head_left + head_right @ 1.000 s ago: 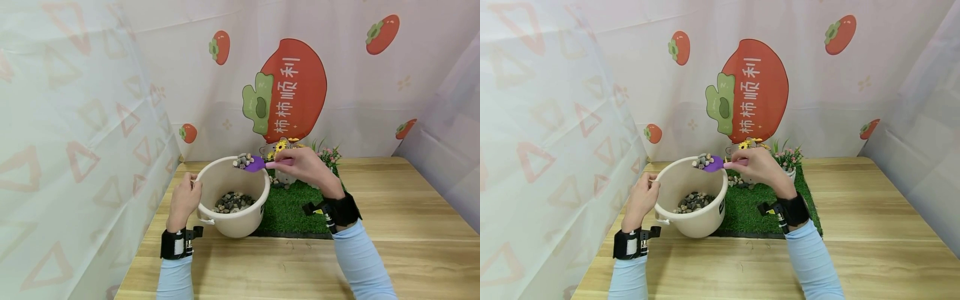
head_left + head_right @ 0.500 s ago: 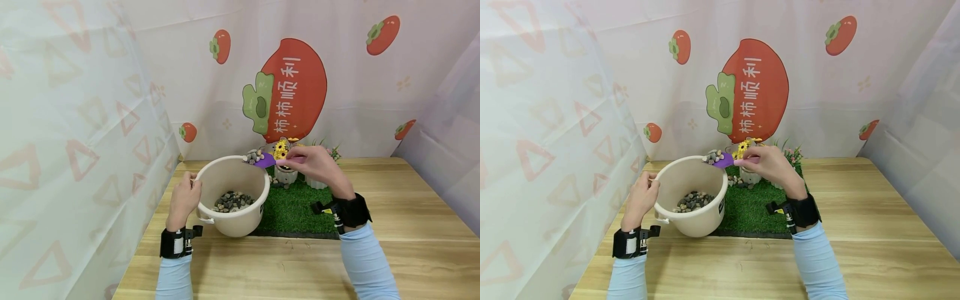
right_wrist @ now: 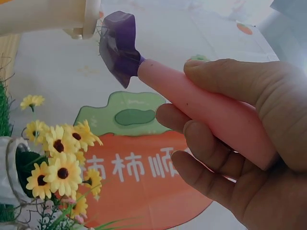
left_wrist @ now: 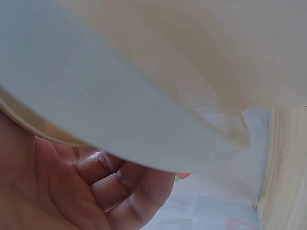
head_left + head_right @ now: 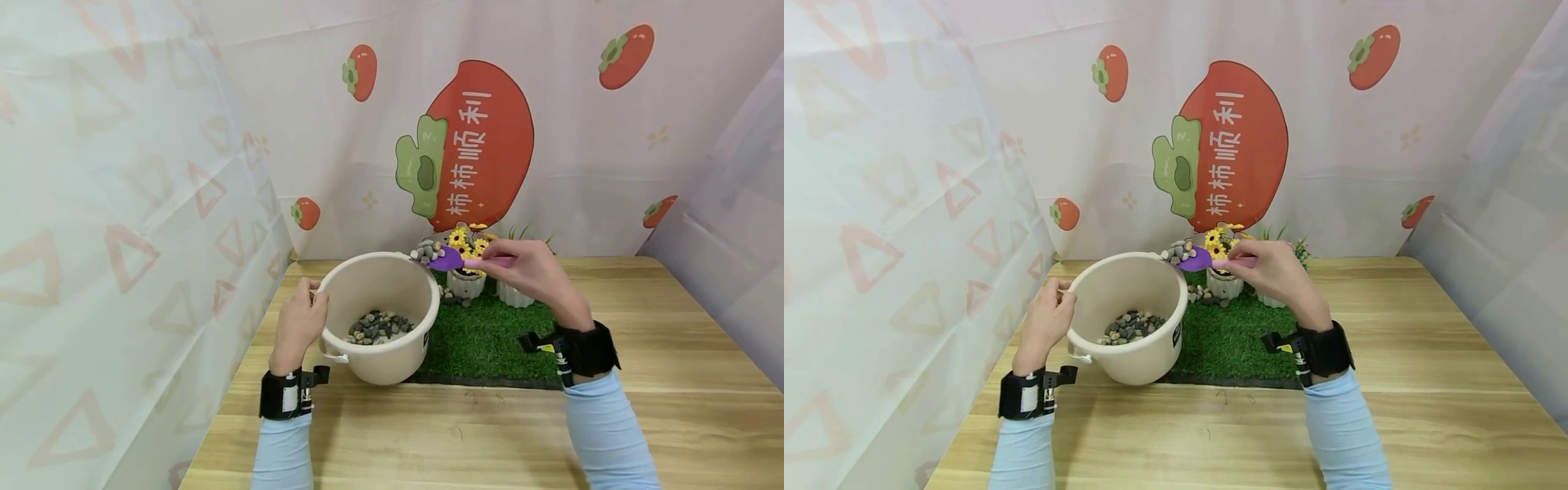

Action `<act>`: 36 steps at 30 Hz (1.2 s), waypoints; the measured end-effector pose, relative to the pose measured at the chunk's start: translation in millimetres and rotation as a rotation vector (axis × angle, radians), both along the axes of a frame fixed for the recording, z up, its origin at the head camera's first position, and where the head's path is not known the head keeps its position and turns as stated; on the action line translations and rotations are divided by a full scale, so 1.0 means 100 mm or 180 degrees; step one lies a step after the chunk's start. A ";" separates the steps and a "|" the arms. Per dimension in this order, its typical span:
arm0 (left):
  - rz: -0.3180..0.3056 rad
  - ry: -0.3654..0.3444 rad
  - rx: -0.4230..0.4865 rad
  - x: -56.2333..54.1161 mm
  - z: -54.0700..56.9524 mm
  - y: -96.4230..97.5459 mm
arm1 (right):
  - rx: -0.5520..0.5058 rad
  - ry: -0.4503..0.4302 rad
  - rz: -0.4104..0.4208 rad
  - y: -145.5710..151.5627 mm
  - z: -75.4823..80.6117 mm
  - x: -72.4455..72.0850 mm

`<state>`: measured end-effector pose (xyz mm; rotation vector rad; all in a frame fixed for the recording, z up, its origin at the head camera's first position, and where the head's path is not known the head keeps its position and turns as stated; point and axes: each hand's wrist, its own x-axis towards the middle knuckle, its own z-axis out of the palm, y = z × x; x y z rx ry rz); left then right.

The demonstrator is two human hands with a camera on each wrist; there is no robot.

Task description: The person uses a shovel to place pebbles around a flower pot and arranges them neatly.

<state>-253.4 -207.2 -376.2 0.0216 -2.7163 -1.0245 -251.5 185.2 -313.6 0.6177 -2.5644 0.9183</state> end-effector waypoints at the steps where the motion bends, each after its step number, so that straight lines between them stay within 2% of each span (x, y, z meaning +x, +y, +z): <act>1: -0.0003 0.0000 0.0003 0.00 0.00 0.00 | 0.0006 0.0022 -0.0004 0.02 0.00 0.00; 12: -0.0002 0.0061 -0.0033 -0.01 0.01 -0.01 | 0.0018 0.0034 -0.0145 0.20 -0.09 0.09; 19: -0.0012 0.0078 -0.0038 -0.01 0.01 -0.01 | 0.0078 0.0032 -0.0138 0.32 -0.17 0.13; 20: -0.0013 0.0077 -0.0036 -0.01 0.01 -0.01 | -0.0040 0.0011 0.0023 0.50 -0.41 -0.07; 26: -0.0017 0.0035 -0.0030 -0.02 0.00 -0.01 | -0.0152 -0.0141 0.0000 0.56 -0.50 -0.04; 27: -0.0019 0.0018 -0.0028 -0.02 0.00 -0.01 | -0.0050 -0.0143 -0.0143 0.41 -0.28 0.16; 28: -0.0019 0.0008 -0.0024 -0.01 0.00 -0.01 | -0.0043 -0.0132 -0.0133 0.42 -0.30 0.15; 29: -0.0019 0.0001 -0.0022 -0.01 -0.01 -0.01 | -0.0115 -0.0048 -0.0020 0.47 -0.38 0.10; 32: -0.0028 0.0003 -0.0029 -0.02 -0.02 -0.02 | -0.0128 0.0142 0.0102 0.51 -0.43 0.09; 35: -0.0034 0.0053 -0.0032 -0.02 -0.02 -0.02 | -0.0051 0.0201 0.0083 0.51 -0.45 0.11; 36: -0.0039 0.0067 -0.0035 -0.02 -0.02 -0.02 | 0.0067 0.0137 -0.0039 0.47 -0.38 0.17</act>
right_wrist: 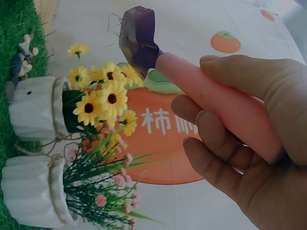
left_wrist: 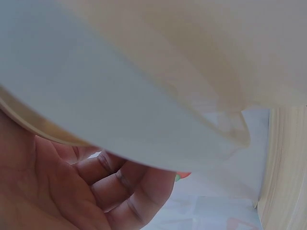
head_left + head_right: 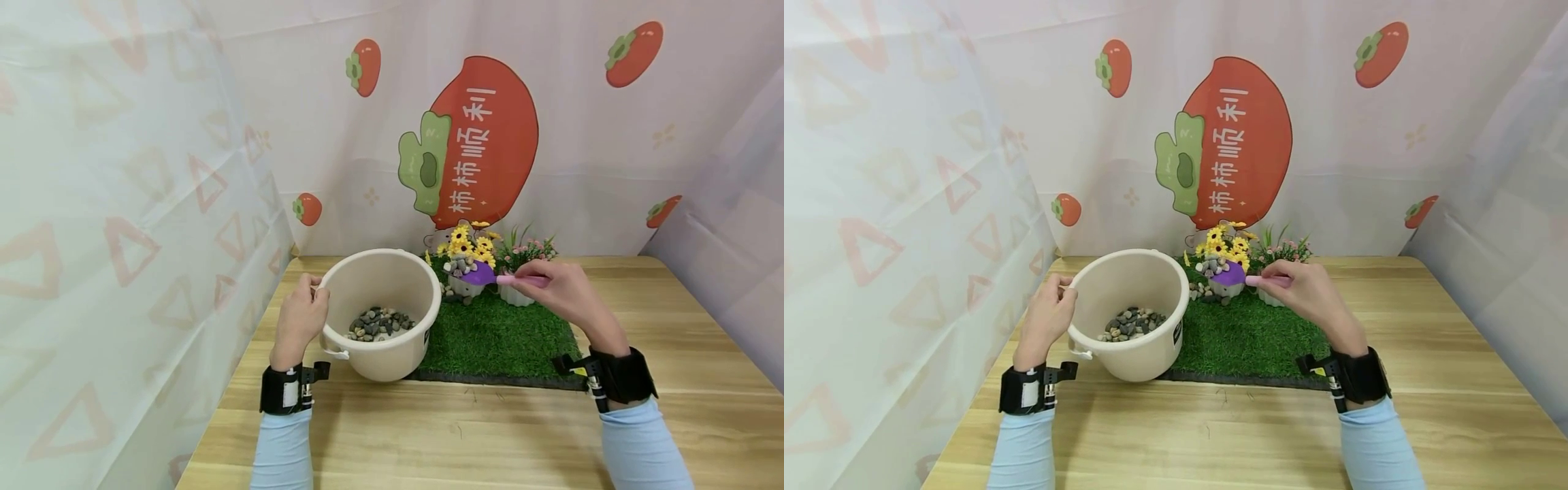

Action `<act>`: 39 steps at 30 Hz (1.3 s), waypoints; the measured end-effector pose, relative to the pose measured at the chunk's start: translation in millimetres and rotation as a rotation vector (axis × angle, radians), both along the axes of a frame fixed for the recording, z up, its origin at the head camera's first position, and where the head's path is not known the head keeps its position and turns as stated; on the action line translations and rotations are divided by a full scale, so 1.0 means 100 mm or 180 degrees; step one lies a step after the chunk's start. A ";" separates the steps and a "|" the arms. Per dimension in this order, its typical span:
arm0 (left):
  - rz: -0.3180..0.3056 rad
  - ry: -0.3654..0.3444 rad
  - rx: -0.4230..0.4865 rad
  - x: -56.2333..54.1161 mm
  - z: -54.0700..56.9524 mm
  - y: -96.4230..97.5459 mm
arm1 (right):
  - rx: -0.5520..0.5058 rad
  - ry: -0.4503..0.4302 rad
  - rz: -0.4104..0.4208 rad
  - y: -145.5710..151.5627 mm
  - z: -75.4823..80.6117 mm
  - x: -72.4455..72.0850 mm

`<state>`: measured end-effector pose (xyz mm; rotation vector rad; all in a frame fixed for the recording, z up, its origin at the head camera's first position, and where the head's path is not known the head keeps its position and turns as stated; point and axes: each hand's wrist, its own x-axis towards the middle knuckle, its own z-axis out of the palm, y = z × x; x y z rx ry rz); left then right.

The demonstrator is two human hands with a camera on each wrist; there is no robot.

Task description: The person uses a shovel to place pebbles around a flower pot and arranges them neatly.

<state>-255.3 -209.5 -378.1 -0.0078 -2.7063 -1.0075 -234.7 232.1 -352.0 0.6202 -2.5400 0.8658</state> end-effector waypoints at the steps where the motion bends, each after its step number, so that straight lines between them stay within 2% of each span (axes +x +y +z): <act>1: -0.0006 0.0011 0.0002 0.00 0.00 0.00 | 0.0057 -0.0048 -0.0045 0.00 0.00 0.02; 8: -0.0006 0.0000 0.0011 0.00 0.00 0.01 | 0.0280 -0.0480 -0.0253 0.00 -0.10 0.06; 13: -0.0001 -0.0006 0.0007 -0.01 -0.01 0.01 | 0.0335 -0.0380 -0.0201 0.03 -0.20 0.02; 25: 0.0024 0.0032 0.0018 -0.02 0.00 0.02 | 0.0262 -0.0448 -0.0124 0.08 -0.30 -0.06; 32: 0.0002 -0.0046 0.0026 0.00 0.01 0.01 | 0.0348 -0.0696 -0.0160 0.13 -0.38 -0.11; 39: 0.0000 -0.0059 0.0024 -0.01 0.00 0.00 | 0.0344 -0.0766 -0.0131 0.15 -0.48 -0.19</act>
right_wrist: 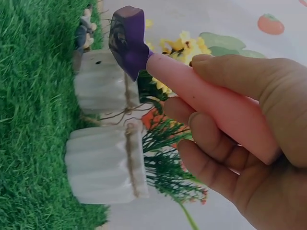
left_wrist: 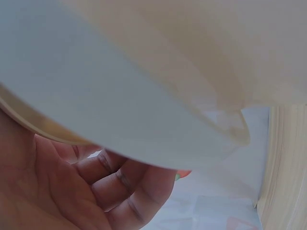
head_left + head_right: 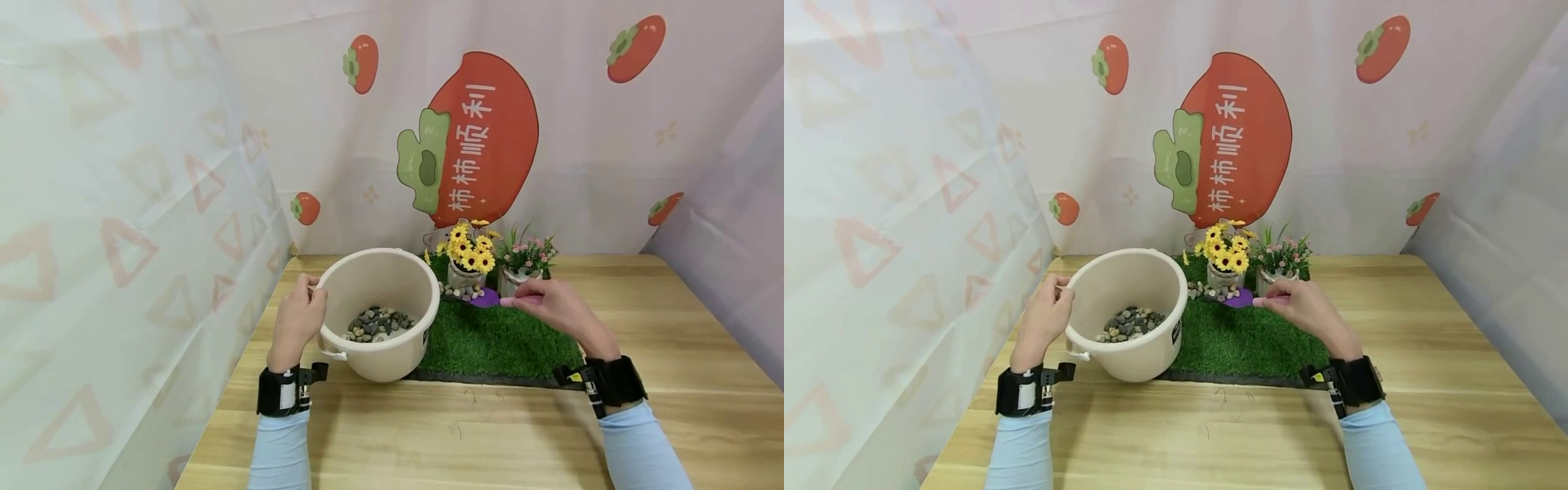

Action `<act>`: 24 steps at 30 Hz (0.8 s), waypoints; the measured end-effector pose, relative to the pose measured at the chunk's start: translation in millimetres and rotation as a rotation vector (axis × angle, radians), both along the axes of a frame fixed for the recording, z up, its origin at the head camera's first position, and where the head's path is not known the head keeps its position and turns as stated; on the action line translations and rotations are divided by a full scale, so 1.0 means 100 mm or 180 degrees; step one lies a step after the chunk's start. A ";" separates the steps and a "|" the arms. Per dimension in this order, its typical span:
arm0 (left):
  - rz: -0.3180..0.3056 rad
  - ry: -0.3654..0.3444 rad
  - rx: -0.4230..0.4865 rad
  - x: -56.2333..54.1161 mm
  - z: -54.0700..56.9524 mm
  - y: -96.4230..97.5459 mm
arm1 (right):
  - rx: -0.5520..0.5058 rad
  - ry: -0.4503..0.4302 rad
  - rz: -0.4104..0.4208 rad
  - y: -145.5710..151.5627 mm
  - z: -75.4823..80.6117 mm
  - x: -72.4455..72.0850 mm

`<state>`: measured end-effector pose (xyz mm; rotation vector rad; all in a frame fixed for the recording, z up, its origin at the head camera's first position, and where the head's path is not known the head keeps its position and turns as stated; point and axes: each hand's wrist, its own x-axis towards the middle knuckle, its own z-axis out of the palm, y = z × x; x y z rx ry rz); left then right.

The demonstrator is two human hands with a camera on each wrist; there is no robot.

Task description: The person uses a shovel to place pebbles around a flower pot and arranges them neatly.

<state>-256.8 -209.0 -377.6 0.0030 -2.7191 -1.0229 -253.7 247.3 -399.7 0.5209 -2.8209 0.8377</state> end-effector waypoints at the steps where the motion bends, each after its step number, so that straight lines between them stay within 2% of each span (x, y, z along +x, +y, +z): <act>1: -0.0001 0.0018 -0.0003 0.00 0.00 0.00 | 0.0008 -0.0008 -0.0005 0.00 -0.01 -0.01; 8: 0.0012 0.0054 -0.0003 0.01 0.00 0.01 | 0.0106 -0.0139 -0.0050 0.04 -0.05 -0.05; 17: 0.0040 0.0020 -0.0001 0.02 0.00 0.01 | 0.0144 -0.0126 0.0005 0.04 -0.05 -0.06; 24: 0.0024 0.0002 0.0026 0.02 0.00 0.01 | 0.0181 -0.0167 -0.0050 0.03 -0.04 -0.05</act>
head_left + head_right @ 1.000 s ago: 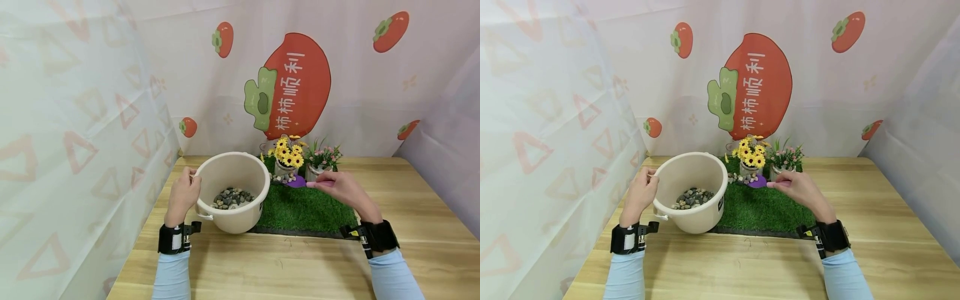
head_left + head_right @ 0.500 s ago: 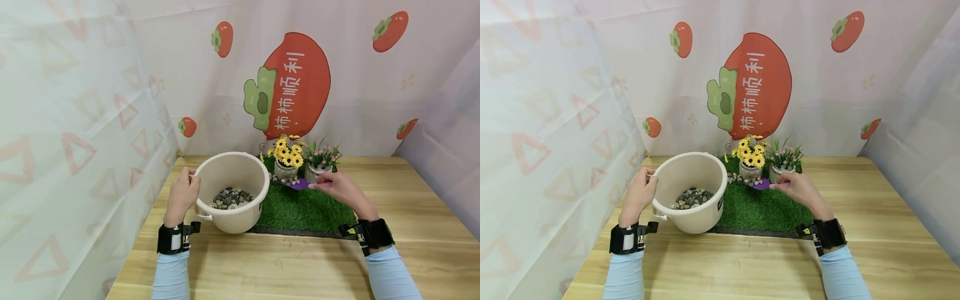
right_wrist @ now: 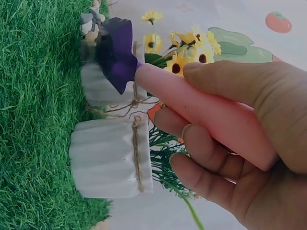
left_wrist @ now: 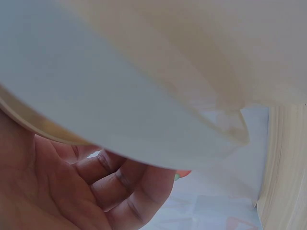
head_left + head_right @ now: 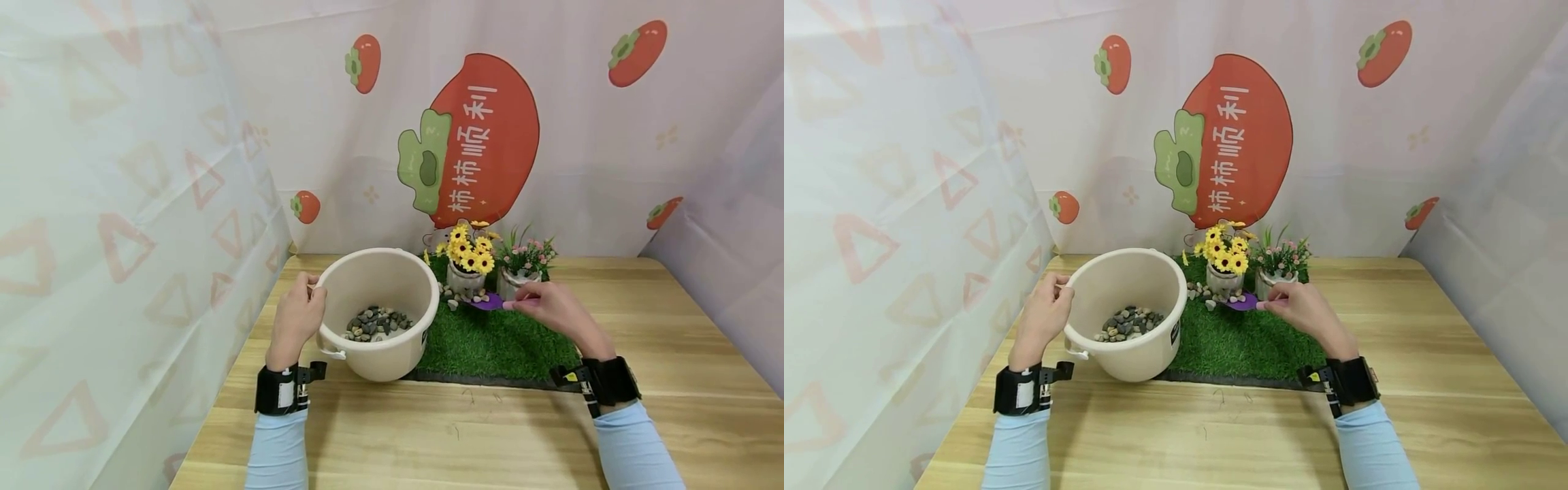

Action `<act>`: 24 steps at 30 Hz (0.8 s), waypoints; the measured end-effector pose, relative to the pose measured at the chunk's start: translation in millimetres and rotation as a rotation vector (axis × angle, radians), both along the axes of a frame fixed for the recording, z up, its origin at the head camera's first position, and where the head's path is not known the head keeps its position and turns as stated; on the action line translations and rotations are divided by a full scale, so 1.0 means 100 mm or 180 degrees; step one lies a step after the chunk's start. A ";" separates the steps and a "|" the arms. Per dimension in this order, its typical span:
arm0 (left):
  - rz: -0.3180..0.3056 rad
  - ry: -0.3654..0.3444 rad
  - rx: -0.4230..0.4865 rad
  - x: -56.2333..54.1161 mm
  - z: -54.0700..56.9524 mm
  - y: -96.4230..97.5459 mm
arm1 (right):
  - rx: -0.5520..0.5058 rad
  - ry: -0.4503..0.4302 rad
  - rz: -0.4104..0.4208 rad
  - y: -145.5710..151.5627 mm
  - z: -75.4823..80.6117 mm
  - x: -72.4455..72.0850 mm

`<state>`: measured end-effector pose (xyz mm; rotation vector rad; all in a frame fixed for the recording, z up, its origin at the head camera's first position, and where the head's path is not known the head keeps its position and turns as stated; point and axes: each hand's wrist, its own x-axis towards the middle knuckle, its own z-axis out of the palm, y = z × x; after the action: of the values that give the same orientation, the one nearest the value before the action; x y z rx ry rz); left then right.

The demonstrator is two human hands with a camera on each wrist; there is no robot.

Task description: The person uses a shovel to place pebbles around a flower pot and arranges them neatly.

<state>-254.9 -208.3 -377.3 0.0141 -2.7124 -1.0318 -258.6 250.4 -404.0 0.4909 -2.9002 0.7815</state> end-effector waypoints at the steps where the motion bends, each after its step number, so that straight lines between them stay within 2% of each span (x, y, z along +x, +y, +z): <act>1: -0.0002 0.0000 0.0004 0.00 0.00 0.00 | 0.0000 -0.0010 -0.0013 0.00 0.00 0.00; 24: -0.0052 -0.0011 -0.0016 -0.04 -0.02 -0.03 | 0.0261 0.0029 -0.0008 0.03 0.10 0.05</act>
<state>-259.4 -210.8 -379.8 -0.0072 -2.7224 -1.0306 -254.0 252.9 -394.0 0.4972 -2.9333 0.6606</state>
